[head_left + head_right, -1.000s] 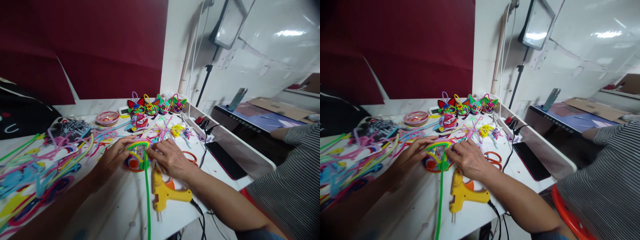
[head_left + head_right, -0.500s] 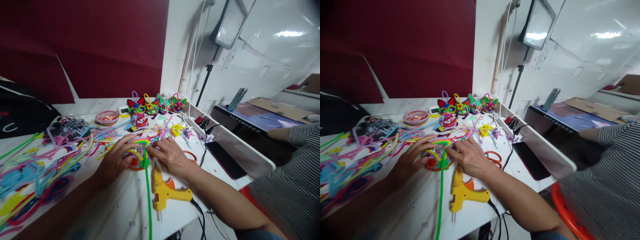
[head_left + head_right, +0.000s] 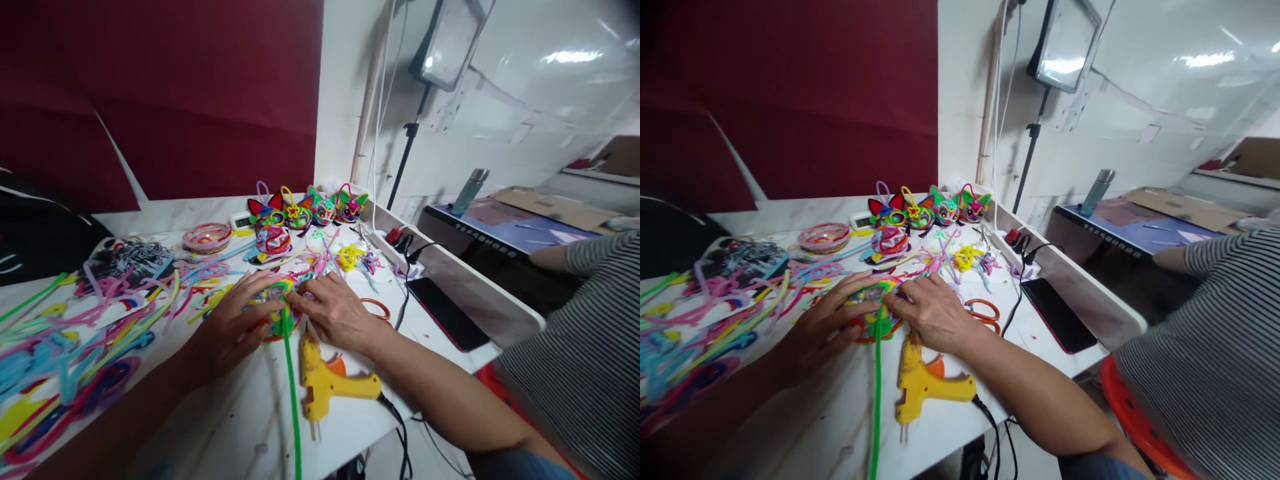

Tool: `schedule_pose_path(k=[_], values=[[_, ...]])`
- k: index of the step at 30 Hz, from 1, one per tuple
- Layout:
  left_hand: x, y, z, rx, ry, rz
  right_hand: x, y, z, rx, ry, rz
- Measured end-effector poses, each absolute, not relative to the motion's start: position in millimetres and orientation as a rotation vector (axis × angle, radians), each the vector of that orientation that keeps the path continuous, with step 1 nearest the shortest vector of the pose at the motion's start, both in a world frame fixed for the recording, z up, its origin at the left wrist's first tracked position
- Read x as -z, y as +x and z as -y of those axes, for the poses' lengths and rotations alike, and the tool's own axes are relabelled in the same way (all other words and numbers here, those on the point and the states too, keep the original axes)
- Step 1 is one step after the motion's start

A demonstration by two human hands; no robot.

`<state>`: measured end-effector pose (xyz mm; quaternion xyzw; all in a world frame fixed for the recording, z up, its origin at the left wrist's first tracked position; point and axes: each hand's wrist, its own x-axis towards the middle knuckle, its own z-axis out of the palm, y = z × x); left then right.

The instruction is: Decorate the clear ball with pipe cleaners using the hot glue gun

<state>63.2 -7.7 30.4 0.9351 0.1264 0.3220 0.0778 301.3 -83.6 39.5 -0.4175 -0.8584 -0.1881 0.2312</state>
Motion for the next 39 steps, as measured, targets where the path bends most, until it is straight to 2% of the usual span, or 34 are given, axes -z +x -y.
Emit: schedule_pose_path(k=[11, 21, 28, 39], values=[[-35.7, 59.5, -4.2, -0.861, 2.908, -0.263, -41.6, 299.6, 84.9, 0.477, -1.157, 2.376], [-44.1, 63.3, -4.0, -0.827, 2.831, -0.356, -39.4, 299.7, 81.7, 0.439, -1.156, 2.358], [-45.1, 57.8, -20.6, -0.701, 2.932, -0.255, -37.7, 298.7, 80.9, 0.448, -1.141, 2.331], [-47.1, 56.6, -21.7, -0.695, 3.000, -0.156, -38.2, 298.4, 80.9, 0.434, -1.143, 2.324]])
